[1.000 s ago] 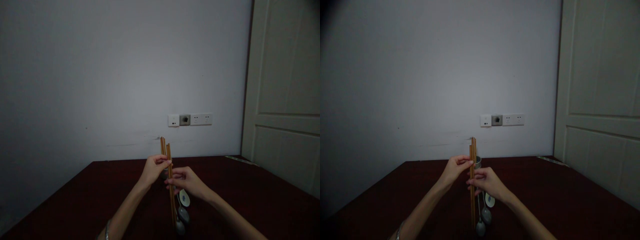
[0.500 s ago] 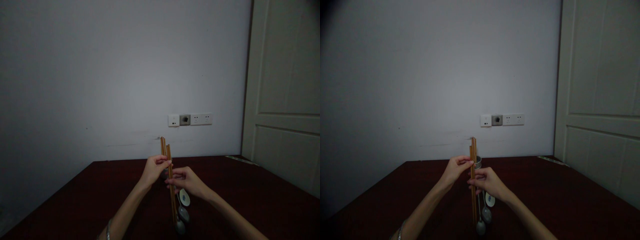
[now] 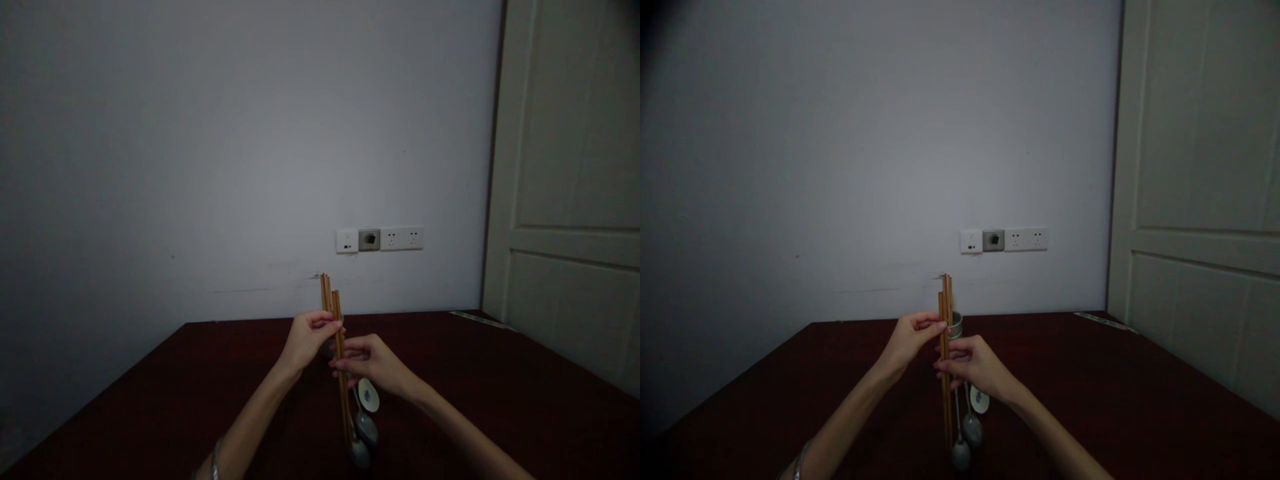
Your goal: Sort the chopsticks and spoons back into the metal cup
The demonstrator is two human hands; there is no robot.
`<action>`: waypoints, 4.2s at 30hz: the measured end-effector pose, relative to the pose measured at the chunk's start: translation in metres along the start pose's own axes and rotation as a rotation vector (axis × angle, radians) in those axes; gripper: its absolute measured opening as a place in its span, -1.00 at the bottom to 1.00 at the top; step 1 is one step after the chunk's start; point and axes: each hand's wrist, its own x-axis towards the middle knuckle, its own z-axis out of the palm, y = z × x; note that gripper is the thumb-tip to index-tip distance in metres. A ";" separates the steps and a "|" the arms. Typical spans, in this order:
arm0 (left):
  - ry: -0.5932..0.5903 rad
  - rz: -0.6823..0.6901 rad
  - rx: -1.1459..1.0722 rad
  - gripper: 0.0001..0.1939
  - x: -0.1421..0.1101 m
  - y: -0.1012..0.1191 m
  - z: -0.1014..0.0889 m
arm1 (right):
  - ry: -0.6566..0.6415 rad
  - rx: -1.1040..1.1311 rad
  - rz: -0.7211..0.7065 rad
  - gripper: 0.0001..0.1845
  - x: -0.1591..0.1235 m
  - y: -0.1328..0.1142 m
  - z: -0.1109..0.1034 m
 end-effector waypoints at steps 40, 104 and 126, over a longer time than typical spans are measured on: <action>-0.208 -0.012 -0.007 -0.70 -0.014 0.011 0.001 | 0.410 -0.240 -0.518 -0.76 0.011 -0.054 -0.013; 0.336 -0.352 -0.015 -0.68 0.053 -0.162 -0.126 | 0.677 -0.249 -0.231 -0.82 0.192 -0.100 -0.132; 0.317 -0.295 0.072 -0.72 0.053 -0.174 -0.127 | 0.567 -0.343 0.053 -0.87 0.218 0.025 -0.124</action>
